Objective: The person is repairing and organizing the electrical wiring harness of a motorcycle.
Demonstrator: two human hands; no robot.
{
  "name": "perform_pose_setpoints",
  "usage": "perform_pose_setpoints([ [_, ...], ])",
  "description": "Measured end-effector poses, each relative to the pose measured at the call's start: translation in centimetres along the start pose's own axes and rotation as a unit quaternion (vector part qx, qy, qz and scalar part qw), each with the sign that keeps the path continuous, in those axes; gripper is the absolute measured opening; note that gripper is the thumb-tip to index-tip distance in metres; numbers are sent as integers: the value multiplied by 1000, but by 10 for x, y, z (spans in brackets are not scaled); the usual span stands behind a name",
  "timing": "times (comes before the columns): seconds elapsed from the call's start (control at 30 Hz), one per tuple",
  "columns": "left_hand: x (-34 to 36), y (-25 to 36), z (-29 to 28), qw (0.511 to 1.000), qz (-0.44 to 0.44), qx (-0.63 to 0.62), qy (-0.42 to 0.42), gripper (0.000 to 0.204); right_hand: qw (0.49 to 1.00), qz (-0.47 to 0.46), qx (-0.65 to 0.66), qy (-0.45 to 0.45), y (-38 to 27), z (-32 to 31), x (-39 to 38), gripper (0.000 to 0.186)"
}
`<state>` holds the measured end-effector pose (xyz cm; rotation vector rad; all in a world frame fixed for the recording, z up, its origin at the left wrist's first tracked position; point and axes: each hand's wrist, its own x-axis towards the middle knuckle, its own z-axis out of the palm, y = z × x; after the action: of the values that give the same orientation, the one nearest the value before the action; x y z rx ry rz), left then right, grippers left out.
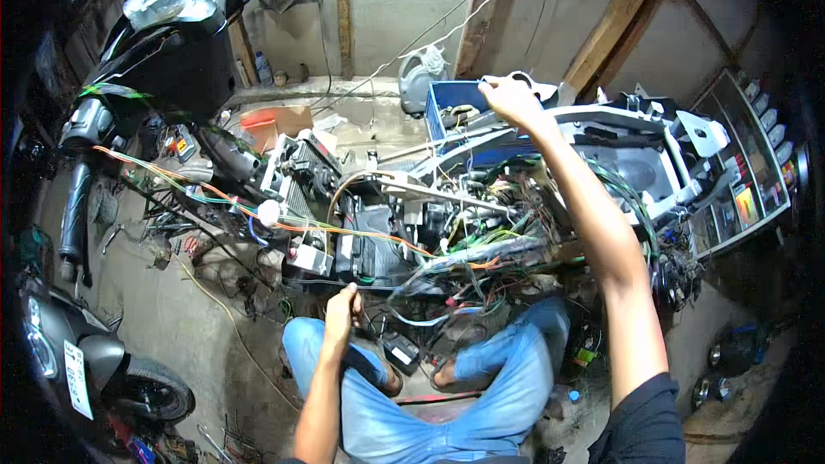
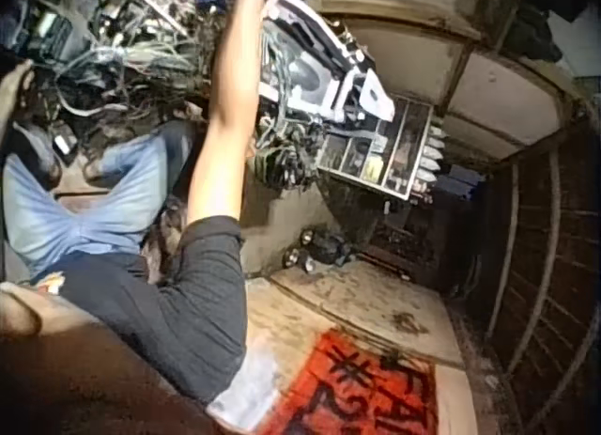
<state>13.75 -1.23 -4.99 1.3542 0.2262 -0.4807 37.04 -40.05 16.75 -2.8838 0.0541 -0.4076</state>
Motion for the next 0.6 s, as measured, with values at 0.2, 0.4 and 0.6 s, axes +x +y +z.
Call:
perform_pose_setpoints([
  [0.2,-1,-2,-1,991,-2,134,29,46,912,162,-44,-374,-9,107,65,77],
  [0.4,5,3,1,995,-88,37,0,44,711,39,-216,-668,-12,163,87,65],
  [0.6,11,8,8,995,-92,-12,-30,43,923,125,91,-353,31,164,108,16],
])
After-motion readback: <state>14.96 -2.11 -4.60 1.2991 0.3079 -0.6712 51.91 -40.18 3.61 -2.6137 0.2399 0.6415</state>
